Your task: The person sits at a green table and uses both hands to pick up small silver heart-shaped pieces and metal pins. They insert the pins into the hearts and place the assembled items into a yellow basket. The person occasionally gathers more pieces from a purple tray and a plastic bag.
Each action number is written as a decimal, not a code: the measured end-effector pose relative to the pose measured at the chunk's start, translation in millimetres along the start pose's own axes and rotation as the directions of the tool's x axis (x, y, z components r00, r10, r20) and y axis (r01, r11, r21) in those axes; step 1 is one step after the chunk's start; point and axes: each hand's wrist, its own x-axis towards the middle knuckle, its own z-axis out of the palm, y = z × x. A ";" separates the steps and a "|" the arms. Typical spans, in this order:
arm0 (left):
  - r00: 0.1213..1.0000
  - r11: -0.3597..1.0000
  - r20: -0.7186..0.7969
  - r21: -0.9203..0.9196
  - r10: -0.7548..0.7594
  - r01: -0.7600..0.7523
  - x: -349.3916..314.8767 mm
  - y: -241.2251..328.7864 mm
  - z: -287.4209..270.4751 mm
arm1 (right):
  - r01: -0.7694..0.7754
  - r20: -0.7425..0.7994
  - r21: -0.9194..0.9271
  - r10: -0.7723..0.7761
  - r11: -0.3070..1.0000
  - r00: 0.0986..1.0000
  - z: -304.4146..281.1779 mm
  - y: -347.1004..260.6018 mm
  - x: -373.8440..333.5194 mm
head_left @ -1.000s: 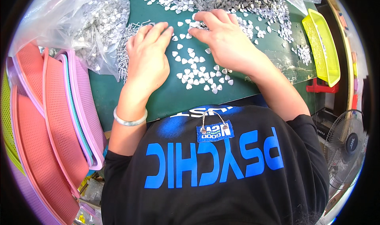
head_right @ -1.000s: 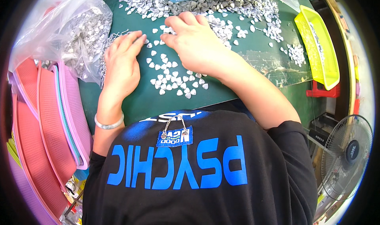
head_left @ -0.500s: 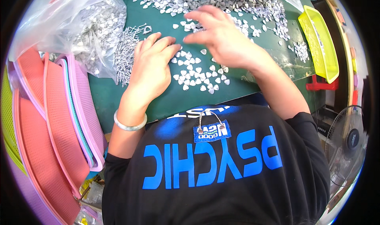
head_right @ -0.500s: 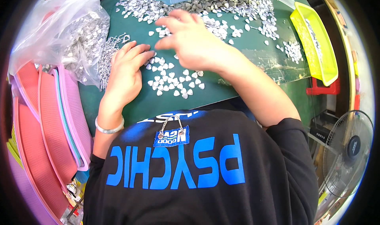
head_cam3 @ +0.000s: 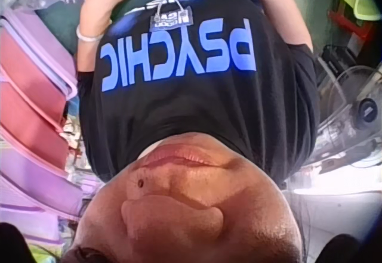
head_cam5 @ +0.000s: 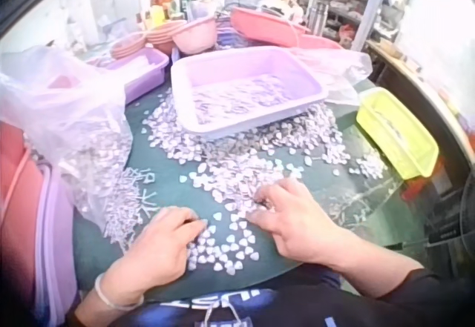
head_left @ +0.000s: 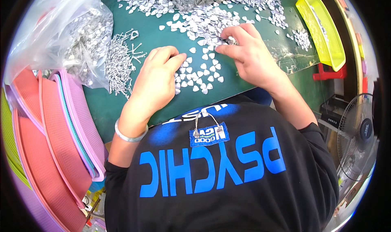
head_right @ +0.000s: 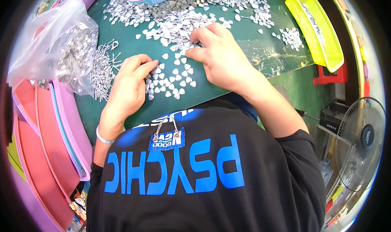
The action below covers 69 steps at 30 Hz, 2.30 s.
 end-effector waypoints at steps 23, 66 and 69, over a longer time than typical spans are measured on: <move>0.991 0.989 0.032 0.065 0.128 -0.130 20.0 14.4 14.7 | -0.093 -0.064 -0.057 0.089 0.994 0.994 19.9 -9.3 -17.2; 0.990 0.990 -0.010 0.001 0.138 -0.138 25.3 20.1 19.9 | -0.101 -0.091 0.006 0.101 0.995 0.991 11.5 0.5 -25.5; 0.989 0.990 -0.044 -0.036 0.138 -0.139 26.6 17.5 20.2 | -0.152 -0.159 -0.063 0.140 0.986 0.977 15.9 5.4 -25.2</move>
